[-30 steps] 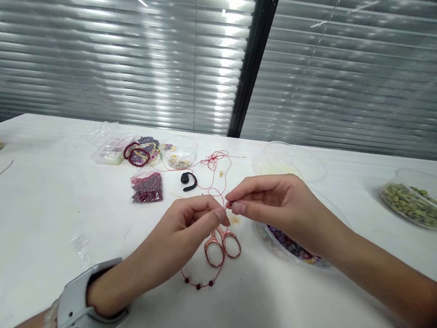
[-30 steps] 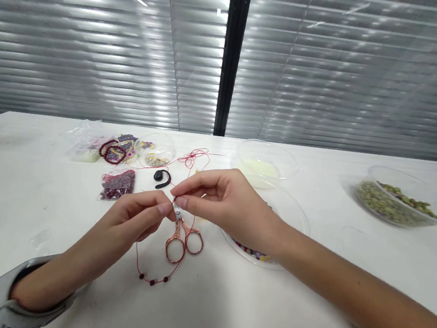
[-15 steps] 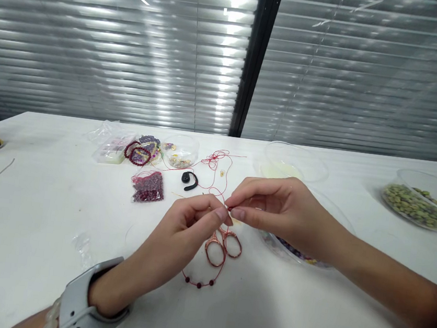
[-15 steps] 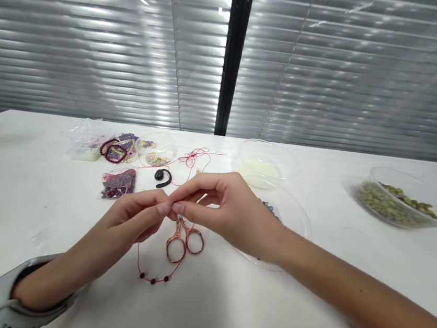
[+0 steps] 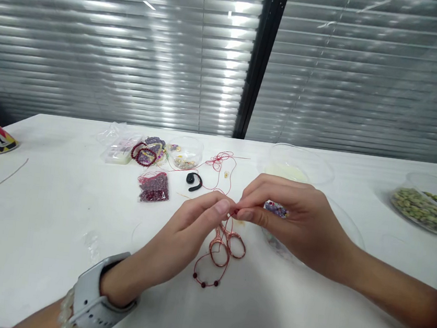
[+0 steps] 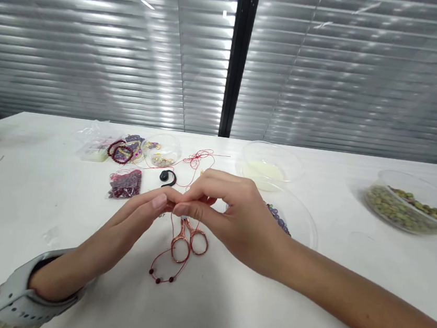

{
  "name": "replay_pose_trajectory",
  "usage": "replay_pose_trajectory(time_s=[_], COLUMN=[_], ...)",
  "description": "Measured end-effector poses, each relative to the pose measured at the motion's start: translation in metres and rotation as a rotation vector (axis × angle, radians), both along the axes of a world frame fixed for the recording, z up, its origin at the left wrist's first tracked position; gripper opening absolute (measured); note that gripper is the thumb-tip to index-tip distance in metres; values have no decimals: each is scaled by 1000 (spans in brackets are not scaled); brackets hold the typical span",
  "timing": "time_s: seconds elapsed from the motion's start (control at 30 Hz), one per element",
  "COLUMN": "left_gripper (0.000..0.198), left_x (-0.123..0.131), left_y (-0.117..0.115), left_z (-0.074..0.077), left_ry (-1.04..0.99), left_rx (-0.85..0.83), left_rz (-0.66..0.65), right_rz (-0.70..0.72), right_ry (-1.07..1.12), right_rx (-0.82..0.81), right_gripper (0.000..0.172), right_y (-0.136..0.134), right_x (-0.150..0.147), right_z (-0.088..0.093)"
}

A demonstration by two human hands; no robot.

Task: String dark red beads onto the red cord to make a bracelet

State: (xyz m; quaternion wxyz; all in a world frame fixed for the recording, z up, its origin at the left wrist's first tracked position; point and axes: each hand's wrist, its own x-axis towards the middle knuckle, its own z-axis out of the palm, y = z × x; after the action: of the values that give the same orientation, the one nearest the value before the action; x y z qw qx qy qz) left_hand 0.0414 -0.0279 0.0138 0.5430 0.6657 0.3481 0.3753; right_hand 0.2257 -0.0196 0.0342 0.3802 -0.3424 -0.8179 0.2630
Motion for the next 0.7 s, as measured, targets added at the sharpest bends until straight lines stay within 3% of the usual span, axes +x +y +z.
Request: replay_pose_trajectory(time_s=[0.3,0.43,0.57,0.7], left_gripper=[33,33,23,24], left_x=[-1,-1,-1,-2], left_y=[-3,-1,1,3], left_z=[0,-3,-8,-10], left_ry=[14,0,7,80], left_rx=[-1,3,-12,25], left_rz=[-47,-87,-82,62], right_rz=[115,36,-102,-116], right_ry=[-146,-117,-153,-357], right_rx=[158,157,154,47], right_gripper=[12,17,18,11], right_y=[-6,-5,-3,3], right_x=[-1,-4,-3,26], right_z=[-5,-5,7,29])
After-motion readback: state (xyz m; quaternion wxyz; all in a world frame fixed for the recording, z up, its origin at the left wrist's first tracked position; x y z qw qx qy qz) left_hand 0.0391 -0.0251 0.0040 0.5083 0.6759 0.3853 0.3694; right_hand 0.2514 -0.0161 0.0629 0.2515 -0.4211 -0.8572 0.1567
